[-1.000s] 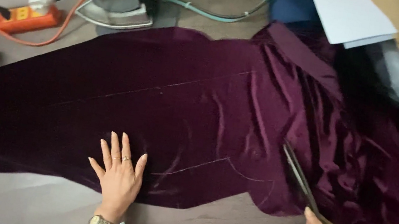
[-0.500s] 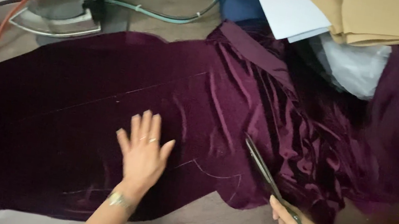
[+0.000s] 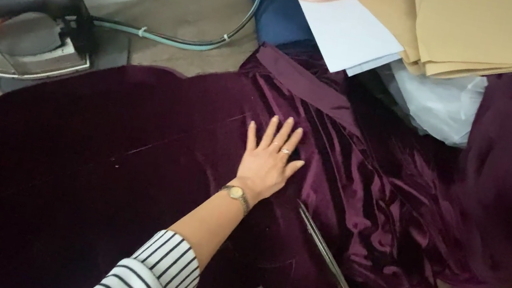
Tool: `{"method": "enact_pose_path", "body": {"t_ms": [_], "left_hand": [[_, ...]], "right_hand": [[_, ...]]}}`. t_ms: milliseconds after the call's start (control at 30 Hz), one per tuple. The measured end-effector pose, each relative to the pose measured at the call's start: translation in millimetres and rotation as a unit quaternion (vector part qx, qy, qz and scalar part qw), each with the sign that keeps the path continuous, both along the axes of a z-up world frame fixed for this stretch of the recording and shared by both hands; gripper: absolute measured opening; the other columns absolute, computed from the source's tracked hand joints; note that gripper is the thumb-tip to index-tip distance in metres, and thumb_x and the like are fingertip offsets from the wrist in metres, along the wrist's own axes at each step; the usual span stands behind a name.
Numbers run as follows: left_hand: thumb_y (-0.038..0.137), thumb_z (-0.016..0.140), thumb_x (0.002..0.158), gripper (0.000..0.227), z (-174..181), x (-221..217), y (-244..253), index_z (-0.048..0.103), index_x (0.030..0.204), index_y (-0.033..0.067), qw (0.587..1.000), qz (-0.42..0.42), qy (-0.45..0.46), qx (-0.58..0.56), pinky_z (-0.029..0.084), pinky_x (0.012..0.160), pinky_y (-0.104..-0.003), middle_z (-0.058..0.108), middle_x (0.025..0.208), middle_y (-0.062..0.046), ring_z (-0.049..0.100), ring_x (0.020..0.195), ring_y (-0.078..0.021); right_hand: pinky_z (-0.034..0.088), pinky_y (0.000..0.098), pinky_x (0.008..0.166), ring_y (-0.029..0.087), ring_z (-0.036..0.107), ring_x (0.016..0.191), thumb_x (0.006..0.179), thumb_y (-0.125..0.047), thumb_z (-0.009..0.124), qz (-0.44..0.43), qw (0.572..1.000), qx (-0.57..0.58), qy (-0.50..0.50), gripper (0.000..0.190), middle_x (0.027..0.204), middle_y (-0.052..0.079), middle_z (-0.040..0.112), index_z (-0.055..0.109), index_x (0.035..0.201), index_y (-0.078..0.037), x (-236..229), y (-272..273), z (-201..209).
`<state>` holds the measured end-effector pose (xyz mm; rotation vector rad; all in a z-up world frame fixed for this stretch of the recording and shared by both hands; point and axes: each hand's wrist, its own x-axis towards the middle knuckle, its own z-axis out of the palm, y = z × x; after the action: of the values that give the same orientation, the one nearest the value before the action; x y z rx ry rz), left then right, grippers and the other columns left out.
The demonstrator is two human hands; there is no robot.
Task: The person cuts a piece of purple velvet fabric using shears, following a marked outline. They then use a yellow ruler and a white marking tool to measure and mark the fabric. Finally, the person folds the fabric and picks it up.
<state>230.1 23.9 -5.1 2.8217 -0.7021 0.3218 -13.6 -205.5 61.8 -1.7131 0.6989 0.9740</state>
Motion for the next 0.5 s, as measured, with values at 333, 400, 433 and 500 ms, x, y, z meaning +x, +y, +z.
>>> {"method": "enact_pose_path", "body": {"t_ms": [333, 400, 433, 500], "left_hand": [[0.060, 0.022, 0.095, 0.069, -5.8, 14.5, -31.6, 0.023, 0.150, 0.0194, 0.997, -0.022, 0.072, 0.032, 0.007, 0.111, -0.067, 0.019, 0.158, -0.007, 0.011, 0.146, -0.0318], [0.061, 0.023, 0.095, 0.070, -9.1, 15.3, -33.8, 0.025, 0.150, 0.0186, 0.998, -0.022, 0.062, 0.020, 0.009, 0.111, -0.068, 0.022, 0.157, -0.008, 0.013, 0.146, -0.0329], [0.061, 0.026, 0.094, 0.069, -12.1, 15.7, -34.8, 0.028, 0.149, 0.0179, 0.999, -0.017, 0.036, 0.010, 0.011, 0.110, -0.068, 0.024, 0.157, -0.007, 0.016, 0.145, -0.0323], [0.060, 0.029, 0.094, 0.069, -15.8, 17.9, -33.1, 0.032, 0.148, 0.0173, 1.000, -0.014, 0.013, 0.001, 0.014, 0.110, -0.069, 0.027, 0.156, -0.007, 0.019, 0.145, -0.0316]], "right_hand": [[0.031, 0.0254, 0.104, 0.009, 0.049, 0.116, 0.087, -0.043, 0.060, -0.030, 0.984, -0.149, 0.093, 0.042, 0.124, -0.005, 0.057, 0.065, 0.125, -0.025, 26.8, 35.4, 39.3], [0.032, 0.0267, 0.072, 0.013, 0.044, 0.077, 0.090, -0.036, 0.064, -0.055, 0.990, -0.116, 0.058, 0.025, 0.086, 0.000, 0.049, 0.070, 0.103, -0.016, 20.1, 29.7, 29.3], [0.032, 0.0273, 0.056, 0.014, 0.042, 0.058, 0.091, -0.032, 0.067, -0.068, 0.992, -0.101, 0.040, 0.021, 0.067, 0.003, 0.044, 0.073, 0.093, -0.012, 16.2, 26.8, 24.1], [0.033, 0.0278, 0.040, 0.016, 0.039, 0.038, 0.092, -0.028, 0.069, -0.082, 0.993, -0.085, 0.026, 0.024, 0.048, 0.006, 0.040, 0.076, 0.082, -0.007, 21.9, 33.0, 38.4]]}}
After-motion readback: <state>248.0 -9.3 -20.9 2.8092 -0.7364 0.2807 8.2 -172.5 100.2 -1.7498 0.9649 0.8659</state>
